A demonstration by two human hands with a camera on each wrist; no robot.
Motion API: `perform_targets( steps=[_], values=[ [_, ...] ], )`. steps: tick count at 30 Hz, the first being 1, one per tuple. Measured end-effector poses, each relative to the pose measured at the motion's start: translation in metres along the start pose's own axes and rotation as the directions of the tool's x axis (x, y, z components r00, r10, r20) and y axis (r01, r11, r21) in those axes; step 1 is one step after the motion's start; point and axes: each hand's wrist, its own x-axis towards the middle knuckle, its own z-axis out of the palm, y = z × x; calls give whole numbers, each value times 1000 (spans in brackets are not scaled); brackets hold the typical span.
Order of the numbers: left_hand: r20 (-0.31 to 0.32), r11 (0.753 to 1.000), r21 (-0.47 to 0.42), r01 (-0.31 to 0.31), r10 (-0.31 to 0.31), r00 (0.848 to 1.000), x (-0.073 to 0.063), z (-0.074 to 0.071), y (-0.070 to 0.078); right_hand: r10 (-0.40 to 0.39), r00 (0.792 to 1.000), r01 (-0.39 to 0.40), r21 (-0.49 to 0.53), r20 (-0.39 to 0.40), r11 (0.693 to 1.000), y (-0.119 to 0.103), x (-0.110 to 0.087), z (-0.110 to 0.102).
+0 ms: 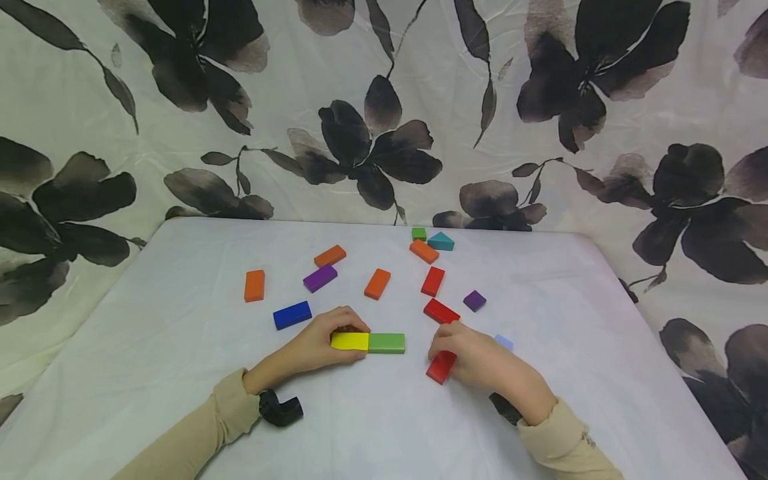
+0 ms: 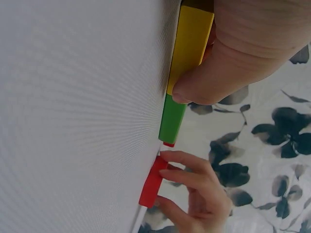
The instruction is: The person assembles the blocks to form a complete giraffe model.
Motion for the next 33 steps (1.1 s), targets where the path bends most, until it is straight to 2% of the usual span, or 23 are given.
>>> perform_targets(
  steps=[10,26,33],
  values=[
    [0,1000,4,11,-11,1000,0,1,1,-11,999,11,-10,-38,1000,-2,2,8],
    [4,1000,5,14,-14,1000,1,0,0,33,998,-35,-36,-59,999,-40,21,27],
    [13,1000,4,30,-30,999,0,-1,2,41,993,-49,-74,-109,996,-52,34,36]
  ],
)
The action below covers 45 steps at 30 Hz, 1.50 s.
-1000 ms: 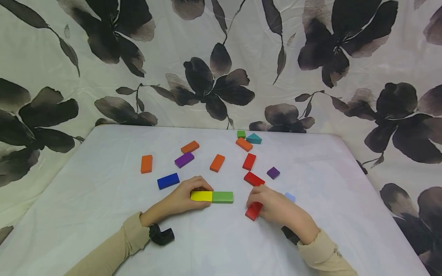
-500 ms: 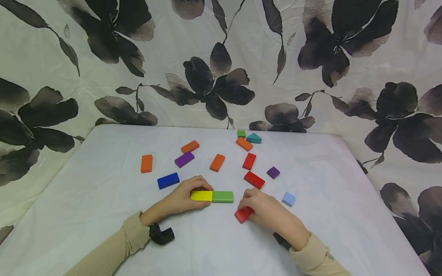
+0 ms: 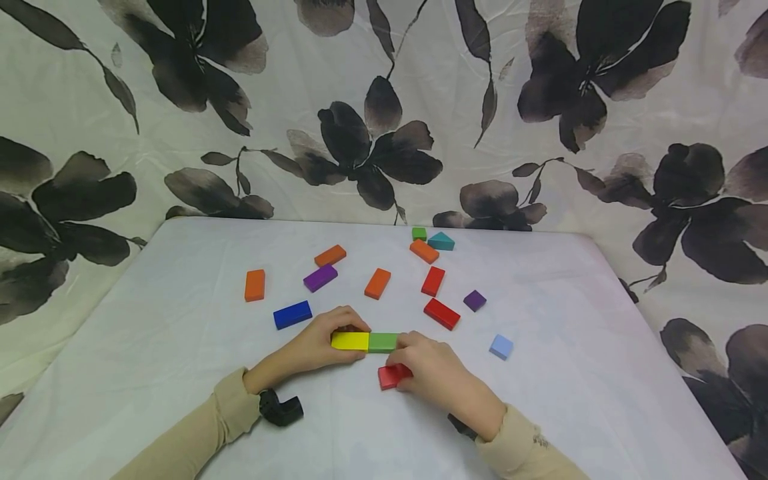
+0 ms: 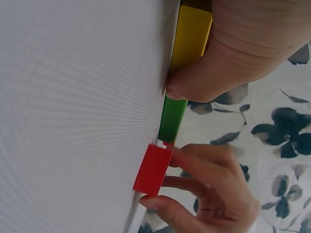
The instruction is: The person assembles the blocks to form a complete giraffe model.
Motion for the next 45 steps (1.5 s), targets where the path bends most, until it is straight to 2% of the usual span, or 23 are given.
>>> perform_targets(
  steps=[7,11,15,19,23,26,34,45],
  values=[
    [-3,1000,10,-8,9,1000,0,0,2,36,997,-35,5,-63,999,-6,11,5],
    [-3,1000,17,-13,13,1000,1,0,0,81,992,-79,29,-99,996,-7,17,6],
    [-3,999,22,-24,24,1000,1,-1,0,164,983,-159,67,-83,985,-4,23,5],
    [-6,999,24,-33,33,999,0,-1,1,216,976,-211,119,-24,970,1,29,3],
    [-7,999,26,-39,39,999,0,-1,1,221,975,-223,170,29,960,6,31,3],
    [-10,999,29,-45,46,999,1,-1,1,209,977,-214,187,42,959,10,31,4],
    [-13,999,27,-35,35,999,1,-1,1,179,983,-181,221,30,958,14,34,6],
    [-37,999,45,-12,14,999,1,4,1,174,984,-179,250,41,952,17,35,6]
  ],
)
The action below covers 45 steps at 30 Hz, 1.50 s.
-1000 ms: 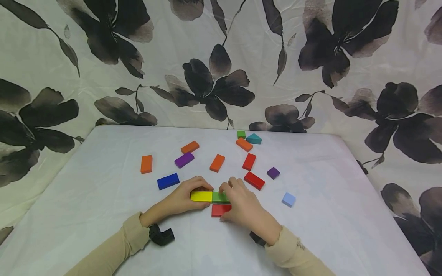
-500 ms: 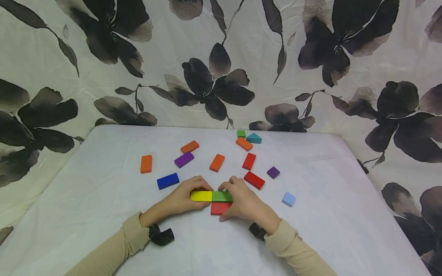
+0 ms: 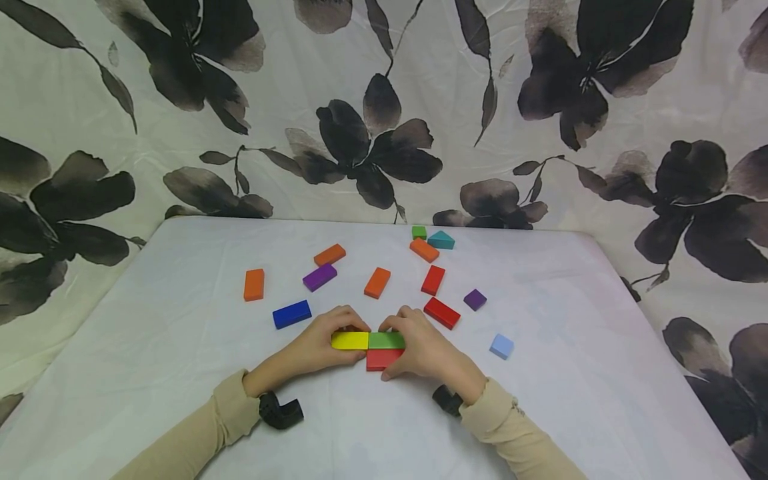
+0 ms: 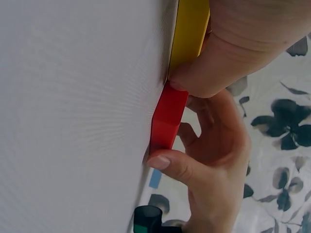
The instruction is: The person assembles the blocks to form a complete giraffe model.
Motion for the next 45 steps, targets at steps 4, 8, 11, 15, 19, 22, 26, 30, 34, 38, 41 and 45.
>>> perform_targets(
  steps=[4,8,11,15,19,22,26,30,34,38,41,45],
  values=[
    [-4,1000,5,17,-17,1000,-1,0,1,-12,1000,12,-2,3,1000,1,0,1],
    [-1,999,9,32,-32,999,-1,1,2,-14,1000,14,-5,-2,1000,0,-1,1],
    [-1,999,12,35,-35,999,-1,1,3,-8,1000,8,-9,-6,1000,-1,-2,1],
    [-3,999,12,31,-31,1000,-1,1,5,3,1000,-3,-11,-7,1000,-2,-3,0],
    [-4,999,8,35,-35,999,-1,1,5,8,1000,-8,-10,-9,1000,-2,-3,0],
    [-2,999,7,46,-46,999,-1,2,4,15,1000,-15,-7,-10,1000,-2,-3,0],
    [-5,999,2,43,-43,999,-1,2,4,28,1000,-28,6,-7,1000,-3,-2,1],
    [-7,1000,4,26,-26,1000,-1,1,4,32,999,-32,9,-8,999,-3,-3,1],
    [-5,1000,9,23,-23,1000,-1,0,3,37,999,-37,3,-9,999,-3,-3,2],
    [-6,1000,6,21,-21,1000,-1,0,3,52,999,-52,-1,-9,999,-6,-3,2],
    [-5,1000,8,25,-25,1000,-1,-1,4,57,998,-57,-6,-8,998,-6,-3,2],
    [-4,999,10,41,-41,999,-1,0,4,53,999,-53,-11,-5,999,-7,-3,2]
  ],
)
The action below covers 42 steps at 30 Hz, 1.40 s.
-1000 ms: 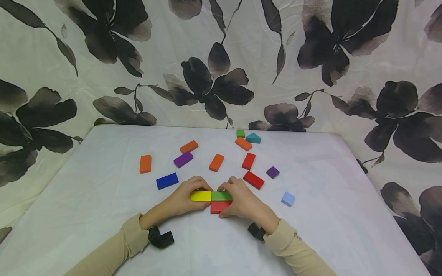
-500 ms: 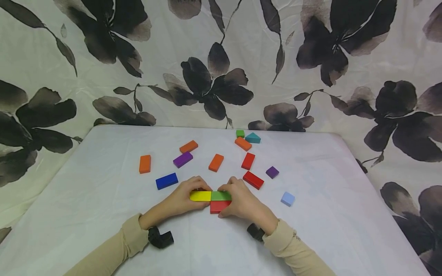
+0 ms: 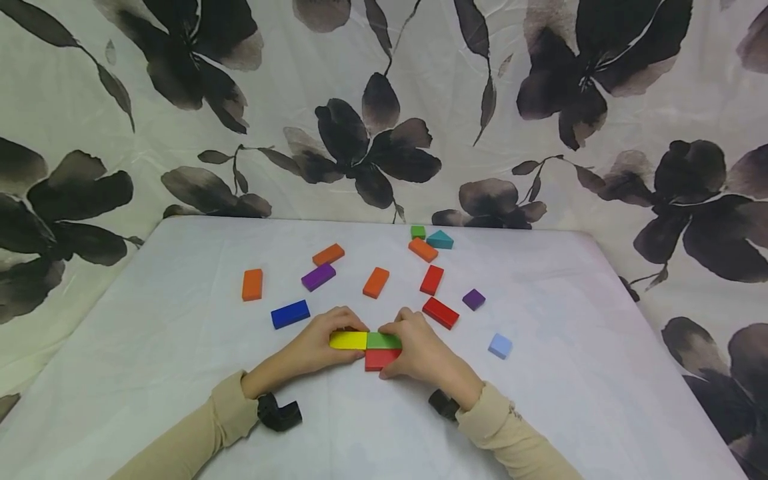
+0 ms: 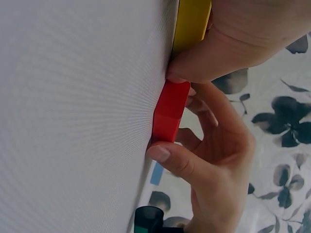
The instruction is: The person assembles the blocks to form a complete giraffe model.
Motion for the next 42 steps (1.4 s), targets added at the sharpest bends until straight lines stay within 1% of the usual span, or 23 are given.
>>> perform_targets(
  steps=[14,24,28,31,34,37,40,42],
  values=[
    [-10,1000,11,-2,2,1000,-1,2,1,-12,1000,12,-31,7,999,-2,-2,1],
    [-12,1000,6,-17,17,1000,-1,2,1,-27,1000,27,-12,10,1000,1,-2,-1],
    [-8,1000,3,-13,13,1000,-1,3,1,-35,999,35,-6,7,999,3,-2,-1],
    [1,1000,-15,-1,1,1000,-1,1,2,-46,999,46,-8,5,999,4,-2,-1],
    [4,999,-36,9,-9,1000,0,-8,5,-40,999,40,-10,4,999,4,-1,0],
    [-6,999,-27,18,-18,1000,0,-25,9,-23,1000,23,-2,10,1000,4,-1,0],
    [-49,999,45,28,-26,998,-5,-51,9,-10,1000,9,14,14,1000,3,-1,0],
    [-97,993,109,51,-41,994,-13,-68,3,-10,1000,10,21,16,1000,4,-1,0]
  ],
)
